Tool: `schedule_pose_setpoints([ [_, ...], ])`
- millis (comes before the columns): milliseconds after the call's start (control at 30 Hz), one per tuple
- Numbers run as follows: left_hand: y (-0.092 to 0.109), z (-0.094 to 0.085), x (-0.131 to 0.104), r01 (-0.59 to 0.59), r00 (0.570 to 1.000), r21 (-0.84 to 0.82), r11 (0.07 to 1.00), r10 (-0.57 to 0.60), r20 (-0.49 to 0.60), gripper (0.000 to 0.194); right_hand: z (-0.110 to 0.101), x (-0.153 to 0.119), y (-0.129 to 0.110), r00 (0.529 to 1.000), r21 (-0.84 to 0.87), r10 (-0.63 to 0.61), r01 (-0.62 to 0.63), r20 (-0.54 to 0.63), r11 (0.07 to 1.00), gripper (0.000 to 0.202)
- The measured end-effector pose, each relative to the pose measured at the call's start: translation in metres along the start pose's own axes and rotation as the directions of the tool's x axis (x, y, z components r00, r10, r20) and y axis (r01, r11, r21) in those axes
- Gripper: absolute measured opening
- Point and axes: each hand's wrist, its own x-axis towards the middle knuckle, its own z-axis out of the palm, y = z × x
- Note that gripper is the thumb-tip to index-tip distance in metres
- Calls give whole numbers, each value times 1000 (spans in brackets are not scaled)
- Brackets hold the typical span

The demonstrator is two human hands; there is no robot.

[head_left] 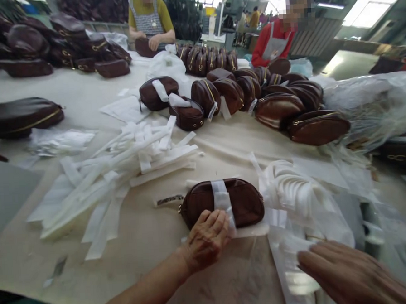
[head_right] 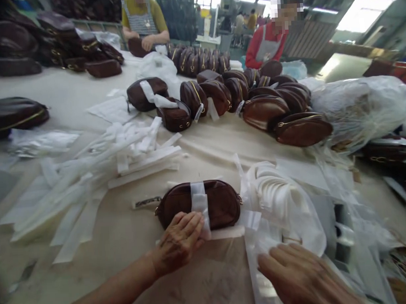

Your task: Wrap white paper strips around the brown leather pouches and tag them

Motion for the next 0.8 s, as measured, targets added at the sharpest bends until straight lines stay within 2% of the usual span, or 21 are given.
schedule_pose_setpoints([
  [33, 1, 0, -1, 6, 1000, -5, 1000, -6, -4, 33, -5, 34, -8, 987, -19, -93, 96, 127, 995, 20],
  [133, 3, 2, -3, 21, 1000, -28, 999, -21, -9, 32, -3, 119, -25, 919, -103, -254, 297, 303, 949, 24],
  [200, 3, 4, -5, 25, 1000, -41, 999, -24, 14, 33, 7, 157, -27, 867, -139, -309, 387, 392, 912, 23],
  [267, 2, 5, -6, 16, 998, -48, 999, -14, 54, 35, 18, 181, -24, 824, -161, -328, 442, 461, 883, 19],
  [333, 1, 6, -7, 1, 997, -46, 999, 3, 82, 35, 28, 195, -20, 798, -179, -332, 472, 504, 863, 17],
  [500, 0, 6, -8, 8, 998, -28, 1000, -7, 57, 34, 37, 216, -17, 749, -173, -330, 505, 575, 846, 19],
  [700, 1, 6, -7, 28, 999, -37, 999, -27, 32, 33, 29, 237, -33, 733, -291, -93, 379, 674, 878, 17],
  [800, 1, 7, -7, 30, 999, -47, 998, -29, 19, 34, 27, 240, -34, 734, -303, -63, 355, 676, 885, 15],
])
